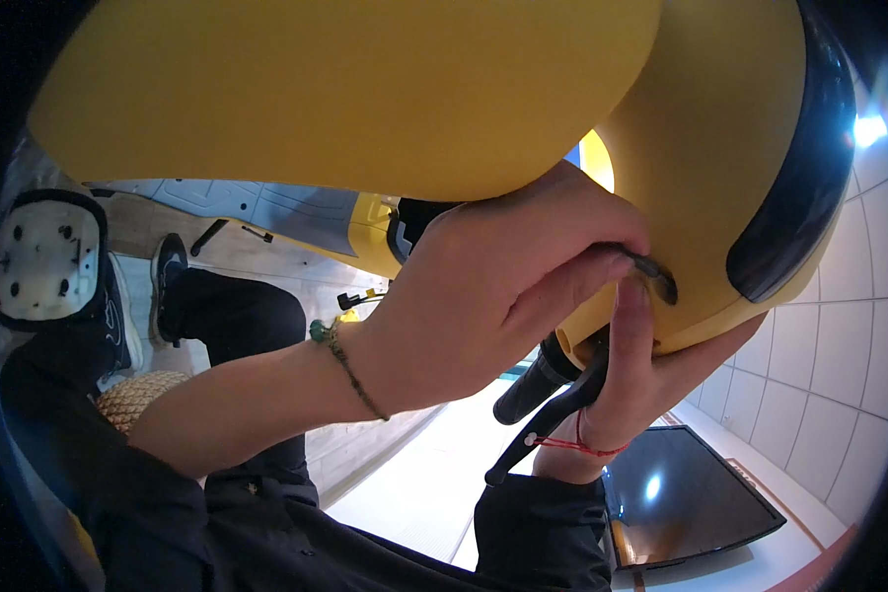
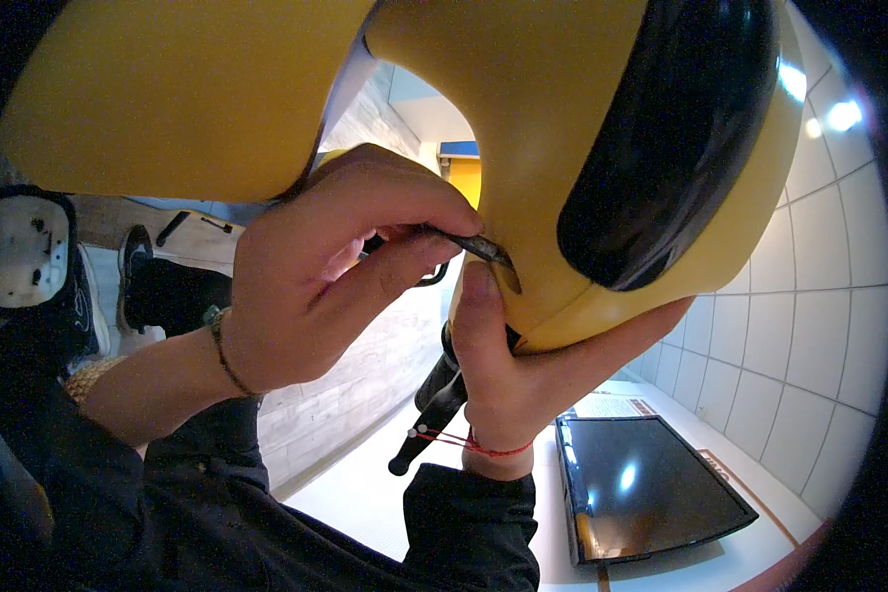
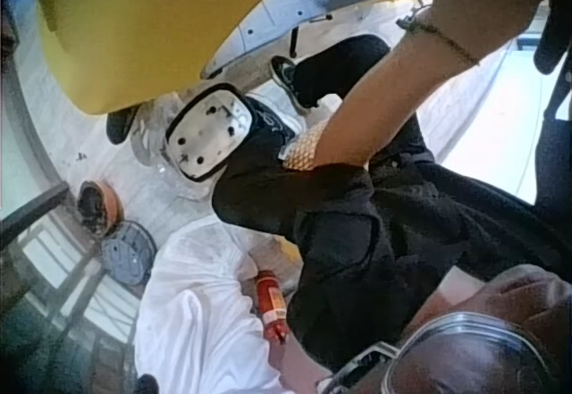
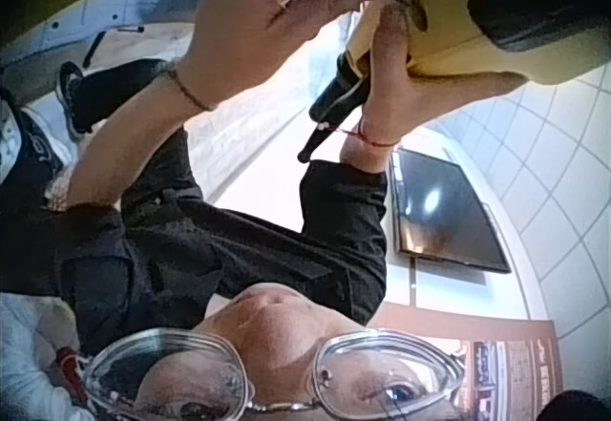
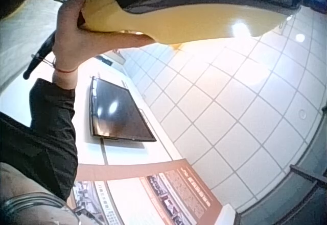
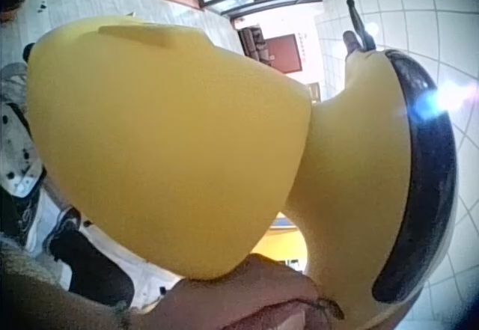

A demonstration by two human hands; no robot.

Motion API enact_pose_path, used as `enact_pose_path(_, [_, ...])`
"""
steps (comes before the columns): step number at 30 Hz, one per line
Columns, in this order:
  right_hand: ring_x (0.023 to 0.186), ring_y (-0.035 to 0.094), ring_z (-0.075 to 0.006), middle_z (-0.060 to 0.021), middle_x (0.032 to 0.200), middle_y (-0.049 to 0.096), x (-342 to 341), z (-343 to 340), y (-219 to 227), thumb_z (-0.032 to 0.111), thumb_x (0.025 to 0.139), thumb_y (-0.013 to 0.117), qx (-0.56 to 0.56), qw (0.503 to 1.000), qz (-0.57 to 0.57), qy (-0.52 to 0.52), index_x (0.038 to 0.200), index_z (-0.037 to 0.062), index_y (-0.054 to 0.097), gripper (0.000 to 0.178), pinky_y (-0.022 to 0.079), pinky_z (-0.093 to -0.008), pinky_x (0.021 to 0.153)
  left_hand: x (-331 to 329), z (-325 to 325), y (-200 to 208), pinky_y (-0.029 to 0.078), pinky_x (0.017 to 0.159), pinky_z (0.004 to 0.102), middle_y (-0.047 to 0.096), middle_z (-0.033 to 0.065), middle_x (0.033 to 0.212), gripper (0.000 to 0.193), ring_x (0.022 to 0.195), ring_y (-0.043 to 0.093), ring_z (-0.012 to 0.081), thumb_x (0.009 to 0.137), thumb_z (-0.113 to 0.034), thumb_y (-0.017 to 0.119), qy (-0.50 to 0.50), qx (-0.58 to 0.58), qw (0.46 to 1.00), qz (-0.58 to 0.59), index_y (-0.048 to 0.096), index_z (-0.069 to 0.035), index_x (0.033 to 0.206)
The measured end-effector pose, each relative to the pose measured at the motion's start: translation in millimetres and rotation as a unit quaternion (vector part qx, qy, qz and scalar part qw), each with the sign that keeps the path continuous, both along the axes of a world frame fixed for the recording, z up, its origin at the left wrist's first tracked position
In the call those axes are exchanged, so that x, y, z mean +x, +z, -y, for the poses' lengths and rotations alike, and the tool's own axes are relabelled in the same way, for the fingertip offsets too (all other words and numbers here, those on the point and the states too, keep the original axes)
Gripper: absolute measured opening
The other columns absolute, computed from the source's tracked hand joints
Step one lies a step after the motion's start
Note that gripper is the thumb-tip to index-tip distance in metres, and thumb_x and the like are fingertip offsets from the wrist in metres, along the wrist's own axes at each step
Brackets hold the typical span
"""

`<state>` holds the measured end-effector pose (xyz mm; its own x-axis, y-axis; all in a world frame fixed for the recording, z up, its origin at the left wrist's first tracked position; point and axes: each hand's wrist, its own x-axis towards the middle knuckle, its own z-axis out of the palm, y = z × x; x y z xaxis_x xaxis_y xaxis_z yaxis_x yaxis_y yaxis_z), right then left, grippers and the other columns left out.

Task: Repairing or disassembling the handle and front panel of a yellow electric scooter.

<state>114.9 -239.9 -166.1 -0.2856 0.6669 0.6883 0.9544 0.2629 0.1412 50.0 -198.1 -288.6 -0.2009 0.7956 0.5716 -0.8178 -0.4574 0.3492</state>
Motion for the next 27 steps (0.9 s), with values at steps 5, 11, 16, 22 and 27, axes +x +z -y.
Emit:
enact_pose_path(5, [0.118, 0.046, -0.0281, -0.0141, 0.127, 0.043, -1.1, -2.0, -3.0, 0.023, 0.062, 0.071, 0.001, 1.000, -0.015, 0.017, 0.137, 0.0037, 0.025, 0.091, 0.036, -0.0371, 0.102, 9.2, -10.9, -2.2, 0.047, 0.070, 0.0275, 0.062, 0.0091, 0.094, 0.019, 0.082, 0.059, 0.0190, 0.080, 0.000, 0.062, 0.186, 0.036, 0.982, 0.005, 0.060, 0.000, 0.099])
enact_pose_path(11, [0.117, 0.047, -0.0276, -0.0137, 0.127, 0.043, -1.9, -0.5, -3.4, 0.023, 0.061, 0.072, 0.018, 1.000, -0.008, 0.001, 0.137, 0.0037, 0.026, 0.091, 0.035, -0.0369, 0.101, 9.7, -12.4, -4.2, 0.047, 0.069, 0.0280, 0.064, 0.0081, 0.089, 0.018, 0.079, 0.060, 0.0193, 0.079, -0.005, 0.065, 0.162, 0.049, 0.986, 0.004, 0.062, -0.001, 0.097])
enact_pose_path(16, [0.116, 0.047, -0.0264, -0.0135, 0.126, 0.044, -0.9, 0.6, -1.2, 0.020, 0.061, 0.072, 0.020, 1.000, 0.008, -0.007, 0.137, 0.0040, 0.026, 0.090, 0.036, -0.0364, 0.101, 2.2, -8.2, -3.1, 0.045, 0.065, 0.0242, 0.062, 0.0075, 0.084, 0.017, 0.074, 0.058, 0.0145, 0.081, -0.007, 0.064, 0.099, 0.027, 0.995, -0.018, 0.062, 0.000, 0.097])
enact_pose_path(22, [0.116, 0.047, -0.0260, -0.0131, 0.126, 0.044, -0.9, -1.4, -2.8, 0.016, 0.062, 0.070, 0.011, 1.000, -0.010, 0.012, 0.136, 0.0047, 0.027, 0.087, 0.035, -0.0361, 0.101, -1.2, -0.3, 2.8, 0.044, 0.061, 0.0231, 0.060, 0.0076, 0.083, 0.015, 0.071, 0.057, 0.0130, 0.084, -0.009, 0.062, 0.009, -0.012, 1.000, 0.024, 0.060, 0.001, 0.096])
enact_pose_path(27, [0.117, 0.047, -0.0265, -0.0133, 0.127, 0.044, -3.1, -0.6, -4.5, 0.018, 0.061, 0.070, 0.015, 1.000, -0.013, 0.004, 0.136, 0.0049, 0.026, 0.088, 0.035, -0.0362, 0.101, -10.1, 0.5, 5.9, 0.044, 0.061, 0.0223, 0.060, 0.0073, 0.080, 0.014, 0.070, 0.057, 0.0120, 0.086, -0.011, 0.060, 0.020, -0.019, 1.000, 0.003, 0.059, 0.001, 0.094])
